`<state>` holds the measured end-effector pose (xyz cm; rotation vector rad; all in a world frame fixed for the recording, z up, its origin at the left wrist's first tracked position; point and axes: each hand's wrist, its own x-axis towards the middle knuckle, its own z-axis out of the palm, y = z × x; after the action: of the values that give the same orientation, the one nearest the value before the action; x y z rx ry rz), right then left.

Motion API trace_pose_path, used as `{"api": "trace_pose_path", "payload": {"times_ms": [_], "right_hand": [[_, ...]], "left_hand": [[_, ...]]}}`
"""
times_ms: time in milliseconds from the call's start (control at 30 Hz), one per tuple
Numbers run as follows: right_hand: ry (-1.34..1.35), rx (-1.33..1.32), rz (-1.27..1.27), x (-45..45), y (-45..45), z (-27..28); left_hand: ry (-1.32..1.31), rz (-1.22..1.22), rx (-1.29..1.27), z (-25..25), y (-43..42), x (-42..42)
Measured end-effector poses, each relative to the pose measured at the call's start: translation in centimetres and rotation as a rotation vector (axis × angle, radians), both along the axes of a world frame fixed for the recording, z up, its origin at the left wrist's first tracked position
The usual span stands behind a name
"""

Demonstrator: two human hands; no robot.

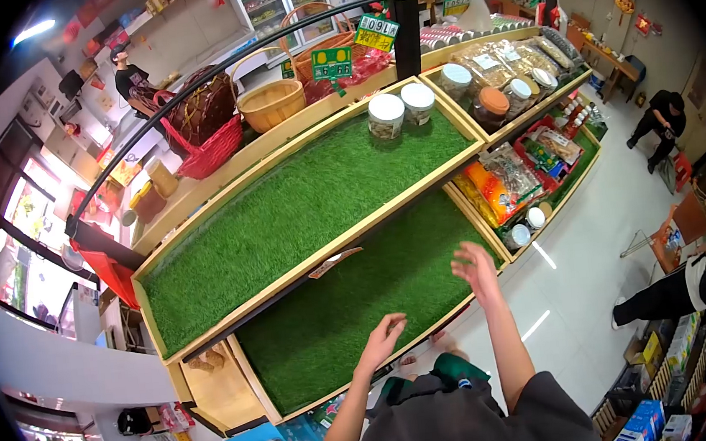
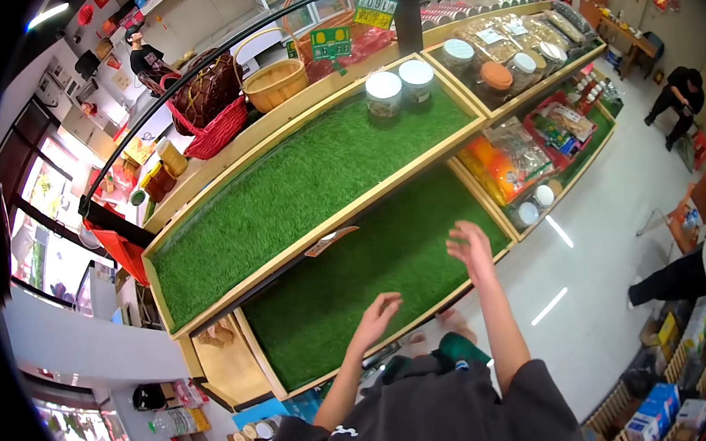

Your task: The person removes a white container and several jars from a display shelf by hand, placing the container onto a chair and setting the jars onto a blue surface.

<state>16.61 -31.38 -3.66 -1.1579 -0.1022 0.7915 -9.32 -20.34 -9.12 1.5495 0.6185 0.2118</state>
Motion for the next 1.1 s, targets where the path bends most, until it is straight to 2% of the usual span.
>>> {"api": "trace_pose_path", "payload": {"times_ms": [133, 200, 267, 333, 467, 500, 533, 567, 667, 800, 867, 900, 933, 1033, 1100], "right_hand": [[-0.093, 0.118, 0.05, 5.6, 8.4, 6.4], [-0.085, 0.206, 0.066, 9.0, 13.9, 8.4], [-0.145, 0.089, 0.098, 12.2, 19.2, 10.5], [-0.157, 0.027, 0.102, 16.1, 25.2, 9.3], [-0.155, -0.167, 0.198, 20.4, 32.1, 6.4], [-0.233, -0.213, 0.026, 19.5, 32.7, 6.5], [-0.224, -0.208, 0.045, 19.6, 34.0, 4.7], [-0.36, -0.217, -0.023, 19.3, 35.0, 2.9], [-0.358, -0.175, 0.05, 18.4, 32.5, 4.7], [-0.532, -0.193, 0.085, 19.6, 31.3, 4.9], [-0.562, -0.24, 0.293, 20.2, 30.4, 4.9], [-0.659, -0.166, 0.182, 19.6, 30.5, 4.3], [-0.671, -0.158, 0.196, 19.6, 30.7, 2.9], [-0.768, -0.257, 0.351, 19.7, 31.1, 1.3], [-0.649, -0.23, 0.506, 19.0, 29.2, 2.9]], "left_hand": [[-0.041, 0.098, 0.037, 7.6, 1.7, 4.8], [-0.179, 0.186, 0.076, 10.1, 2.6, 7.5], [-0.17, 0.229, 0.09, 11.6, 3.0, 10.2], [-0.218, 0.254, 0.094, 11.9, 3.2, 13.2], [-0.027, 0.253, 0.321, 11.7, 1.5, 18.2], [-0.008, 0.227, 0.334, 11.6, 0.7, 19.0], [0.015, 0.198, 0.351, 11.2, 0.0, 19.6], [0.015, 0.203, 0.336, 10.9, -0.7, 20.0], [0.038, 0.238, 0.291, 10.2, -2.2, 20.2], [0.092, 0.255, 0.287, 10.6, -1.6, 19.5], [0.071, 0.337, 0.262, 10.9, 0.2, 19.5], [0.043, 0.37, 0.287, 11.8, 1.3, 19.8], [0.017, 0.405, 0.31, 12.7, 2.6, 20.3], [-0.072, 0.512, 0.516, 15.1, 7.6, 22.5], [-0.053, 0.594, 0.569, 16.1, 11.5, 24.3]]}}
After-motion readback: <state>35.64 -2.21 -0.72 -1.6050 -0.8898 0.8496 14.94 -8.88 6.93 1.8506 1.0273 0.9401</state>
